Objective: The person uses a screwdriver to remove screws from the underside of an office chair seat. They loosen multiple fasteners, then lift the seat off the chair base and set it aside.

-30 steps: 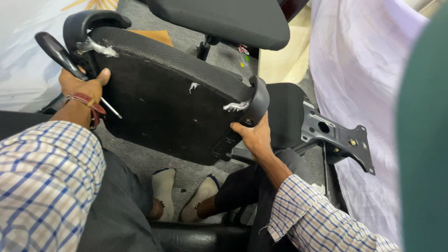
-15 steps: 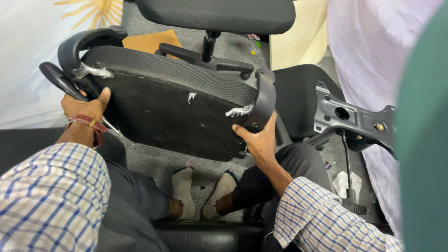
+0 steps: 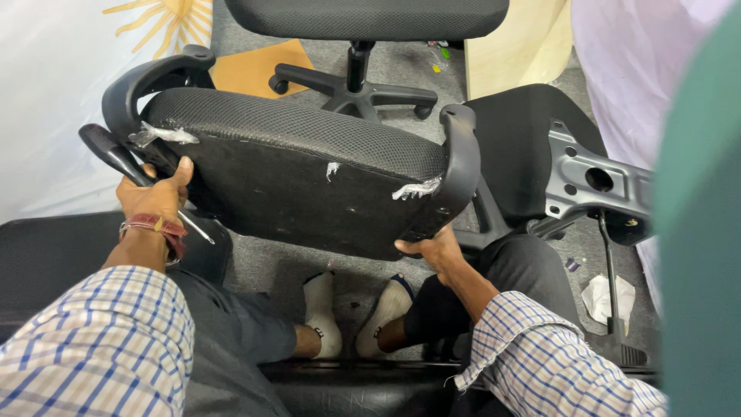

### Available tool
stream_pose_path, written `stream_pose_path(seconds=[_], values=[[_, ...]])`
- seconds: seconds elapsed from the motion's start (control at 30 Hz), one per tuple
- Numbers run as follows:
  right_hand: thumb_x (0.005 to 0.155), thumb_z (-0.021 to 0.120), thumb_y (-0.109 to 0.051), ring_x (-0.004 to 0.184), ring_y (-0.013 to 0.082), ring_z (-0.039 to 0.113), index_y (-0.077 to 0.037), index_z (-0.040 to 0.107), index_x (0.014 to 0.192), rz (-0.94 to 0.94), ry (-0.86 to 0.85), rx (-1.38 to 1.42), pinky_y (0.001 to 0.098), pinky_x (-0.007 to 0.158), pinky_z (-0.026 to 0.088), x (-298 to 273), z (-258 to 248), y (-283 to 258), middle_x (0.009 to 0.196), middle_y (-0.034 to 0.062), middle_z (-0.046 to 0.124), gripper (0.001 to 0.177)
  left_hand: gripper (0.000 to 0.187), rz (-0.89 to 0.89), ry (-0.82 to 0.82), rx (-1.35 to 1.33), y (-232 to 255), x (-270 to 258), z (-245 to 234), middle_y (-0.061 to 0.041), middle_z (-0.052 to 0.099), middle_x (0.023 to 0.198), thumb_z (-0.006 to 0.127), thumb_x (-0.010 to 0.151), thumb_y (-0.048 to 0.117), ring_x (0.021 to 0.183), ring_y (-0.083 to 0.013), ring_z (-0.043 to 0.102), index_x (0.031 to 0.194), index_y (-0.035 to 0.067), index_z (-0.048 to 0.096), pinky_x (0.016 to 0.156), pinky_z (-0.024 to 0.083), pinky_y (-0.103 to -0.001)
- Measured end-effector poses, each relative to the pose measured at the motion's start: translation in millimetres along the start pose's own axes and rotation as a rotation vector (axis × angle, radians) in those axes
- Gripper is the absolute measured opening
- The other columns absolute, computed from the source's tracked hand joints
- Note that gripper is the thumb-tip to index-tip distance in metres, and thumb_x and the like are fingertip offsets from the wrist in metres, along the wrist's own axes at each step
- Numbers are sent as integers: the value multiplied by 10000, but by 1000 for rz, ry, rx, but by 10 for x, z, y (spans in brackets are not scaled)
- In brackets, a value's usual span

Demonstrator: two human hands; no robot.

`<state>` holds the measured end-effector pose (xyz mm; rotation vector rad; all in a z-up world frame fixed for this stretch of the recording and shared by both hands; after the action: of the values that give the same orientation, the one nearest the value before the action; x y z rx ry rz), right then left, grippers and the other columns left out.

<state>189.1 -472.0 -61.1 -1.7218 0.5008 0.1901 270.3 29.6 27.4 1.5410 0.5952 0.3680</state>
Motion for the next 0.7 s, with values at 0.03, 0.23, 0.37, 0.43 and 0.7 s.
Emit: stream_pose_path(seconds=[0.03, 0.23, 0.37, 0.43, 0.7], values=[[655, 873, -31, 1308, 312, 583, -52, 508, 1356, 24, 7, -31, 479, 1132, 425, 31, -20, 65, 1321, 147, 680, 790, 350, -4, -39, -23, -2, 4, 14, -21, 640, 798, 893, 847, 99, 606, -126, 592, 905, 106, 548, 515, 465, -267], [722, 841, -40, 1332, 316, 537, -79, 439, 1399, 51, 6, -24, 532, 1144, 386, 193, -19, 286, 1332, 151, 638, 788, 317, -30, -89, 3, 17, 130, 44, 4, 660, 794, 905, 816, 168, 643, -107, 603, 874, 104, 600, 554, 480, -248], [716, 846, -20, 1318, 309, 531, -90, 385, 1422, -32, 21, 95, 517, 1147, 418, 247, -93, 310, 1332, 130, 594, 846, 375, 122, -27, 204, 166, 107, 73, 29, 612, 787, 939, 814, 229, 669, -102, 520, 818, 97, 588, 632, 440, -274], [696, 835, -3, 1308, 305, 542, -81, 389, 1422, -101, -19, 202, 504, 1139, 425, 230, -97, 263, 1327, 125, 599, 856, 357, 143, -10, 190, 217, 69, 62, 54, 598, 784, 936, 792, 226, 683, -94, 510, 800, 114, 597, 665, 447, -284], [796, 769, 44, 1058, 271, 552, -107, 481, 1454, -238, -15, 184, 388, 886, 448, 41, -240, -208, 1277, 108, 645, 735, 333, 201, 83, 170, 519, 62, 12, 38, 656, 826, 923, 764, 244, 794, -134, 602, 861, 91, 644, 790, 494, -305]])
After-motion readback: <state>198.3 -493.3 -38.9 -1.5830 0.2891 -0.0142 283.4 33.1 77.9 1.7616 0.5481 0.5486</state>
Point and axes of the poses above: each hand's wrist, its own x-axis towards the middle knuckle, its own z-axis out of the palm, y = z × x, the point moved 10 cm from there along x, towards the middle knuckle
